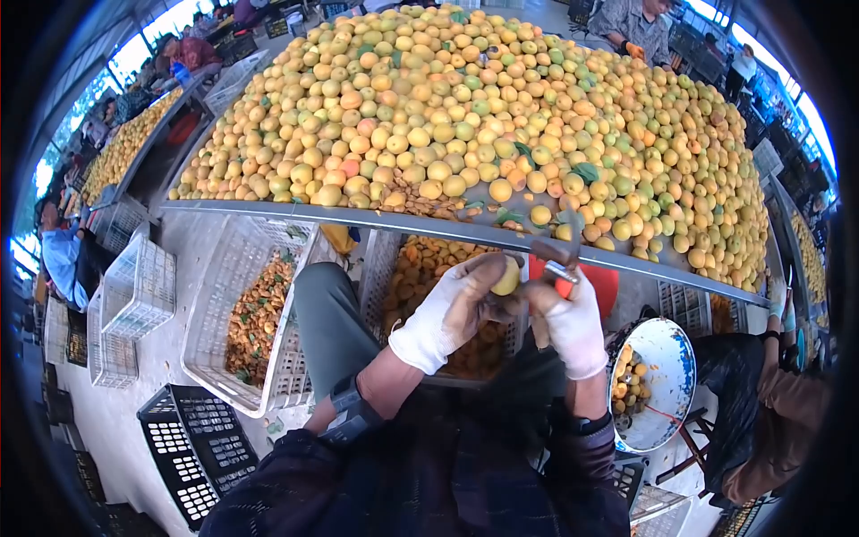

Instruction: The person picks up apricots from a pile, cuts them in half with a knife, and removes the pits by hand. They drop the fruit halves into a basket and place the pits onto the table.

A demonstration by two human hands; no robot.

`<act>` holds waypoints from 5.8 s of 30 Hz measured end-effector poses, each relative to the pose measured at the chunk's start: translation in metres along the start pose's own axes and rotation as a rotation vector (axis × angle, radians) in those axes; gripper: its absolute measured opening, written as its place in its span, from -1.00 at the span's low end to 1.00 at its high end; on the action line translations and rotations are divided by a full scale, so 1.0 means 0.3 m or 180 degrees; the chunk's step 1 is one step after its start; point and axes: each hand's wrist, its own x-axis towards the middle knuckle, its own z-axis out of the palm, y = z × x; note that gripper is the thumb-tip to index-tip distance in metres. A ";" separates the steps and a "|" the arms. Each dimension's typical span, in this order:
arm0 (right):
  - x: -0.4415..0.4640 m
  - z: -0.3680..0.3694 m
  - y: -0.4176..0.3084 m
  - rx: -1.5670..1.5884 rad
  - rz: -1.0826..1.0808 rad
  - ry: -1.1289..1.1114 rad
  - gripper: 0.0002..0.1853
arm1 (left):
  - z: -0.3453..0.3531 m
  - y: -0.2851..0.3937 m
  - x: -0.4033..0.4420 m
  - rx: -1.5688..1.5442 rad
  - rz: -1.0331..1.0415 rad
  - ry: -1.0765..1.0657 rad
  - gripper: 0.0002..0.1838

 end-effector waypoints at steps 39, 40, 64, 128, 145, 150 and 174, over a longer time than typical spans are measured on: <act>-0.157 0.054 0.177 -0.1020 -0.1046 0.0686 -0.61 | 0.080 -0.112 0.002 -0.1483 0.0159 -0.0691 -0.23; -0.158 0.059 0.173 -0.1020 -0.1045 0.0684 -0.61 | 0.082 -0.116 0.002 -0.1490 0.0152 -0.0681 -0.23; -0.188 -0.011 0.250 0.0123 -0.0300 -0.0116 -0.46 | 0.067 -0.118 -0.019 -0.0844 0.0312 -0.0637 -0.44; 0.089 0.036 0.106 0.2253 -0.0370 0.0327 -0.67 | 0.018 -0.185 0.040 -0.2154 -0.1317 0.0950 -0.70; 0.233 0.099 0.220 0.0837 -0.0530 0.1052 -0.68 | -0.155 -0.193 0.109 -0.1498 -0.0879 0.1808 -0.58; 0.218 0.157 0.124 0.1154 -0.0929 0.1264 -0.62 | -0.103 -0.181 0.083 -0.1846 -0.0884 0.1679 -0.70; 0.191 0.071 0.240 0.2969 -0.0018 0.0854 -0.65 | 0.003 -0.187 0.051 -0.2684 -0.0940 0.1763 -0.81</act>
